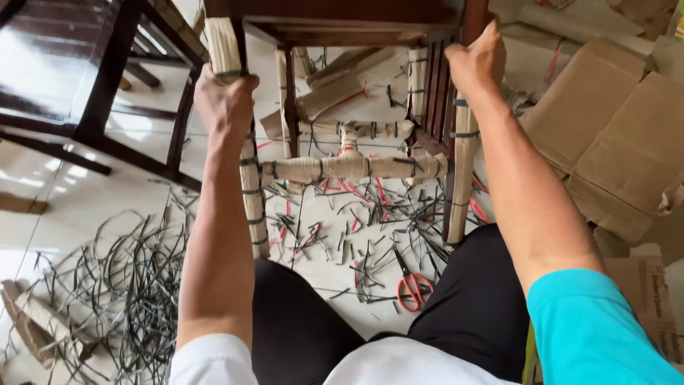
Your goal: The person is wrapping a wooden chair seat with cardboard and securing it with plastic ties using a threading hook.
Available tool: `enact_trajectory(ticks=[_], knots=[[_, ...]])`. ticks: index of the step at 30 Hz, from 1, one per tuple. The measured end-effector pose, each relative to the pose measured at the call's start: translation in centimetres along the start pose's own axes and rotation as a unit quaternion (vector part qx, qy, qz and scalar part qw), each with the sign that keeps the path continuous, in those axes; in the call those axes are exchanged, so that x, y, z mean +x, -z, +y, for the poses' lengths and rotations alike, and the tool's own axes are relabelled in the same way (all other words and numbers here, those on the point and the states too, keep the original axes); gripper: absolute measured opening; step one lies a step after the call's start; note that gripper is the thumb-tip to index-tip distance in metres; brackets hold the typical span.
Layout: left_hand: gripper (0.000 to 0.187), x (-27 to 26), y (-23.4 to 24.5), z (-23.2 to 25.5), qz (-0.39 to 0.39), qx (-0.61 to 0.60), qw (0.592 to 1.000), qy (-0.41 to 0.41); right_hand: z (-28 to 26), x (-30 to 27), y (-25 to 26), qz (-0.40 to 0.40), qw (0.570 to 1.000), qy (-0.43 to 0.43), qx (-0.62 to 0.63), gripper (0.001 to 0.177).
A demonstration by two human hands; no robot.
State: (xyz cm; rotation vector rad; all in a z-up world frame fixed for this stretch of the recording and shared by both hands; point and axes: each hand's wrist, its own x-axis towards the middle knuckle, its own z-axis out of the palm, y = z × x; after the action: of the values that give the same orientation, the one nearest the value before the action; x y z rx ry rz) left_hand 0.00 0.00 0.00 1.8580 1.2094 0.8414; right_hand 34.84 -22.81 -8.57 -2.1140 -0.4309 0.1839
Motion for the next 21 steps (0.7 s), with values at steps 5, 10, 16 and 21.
enact_trajectory(ticks=[5,10,16,21], knots=[[0.035,-0.8,0.4,0.2,0.006,-0.003,1.0,0.009,-0.4,-1.4,0.4,0.008,1.0,0.022,0.005,0.085],[0.039,-1.3,0.6,-0.4,0.007,0.008,1.0,0.015,0.2,-2.5,0.4,0.053,0.998,0.029,-0.033,0.083],[0.031,-2.3,1.4,-2.4,-0.002,-0.048,0.997,-0.053,-0.8,-7.2,1.9,0.079,0.996,0.04,0.007,0.085],[0.03,-5.1,2.5,-4.2,0.015,-0.073,0.993,-0.093,-1.5,-13.7,3.1,0.128,0.977,0.159,0.061,0.052]])
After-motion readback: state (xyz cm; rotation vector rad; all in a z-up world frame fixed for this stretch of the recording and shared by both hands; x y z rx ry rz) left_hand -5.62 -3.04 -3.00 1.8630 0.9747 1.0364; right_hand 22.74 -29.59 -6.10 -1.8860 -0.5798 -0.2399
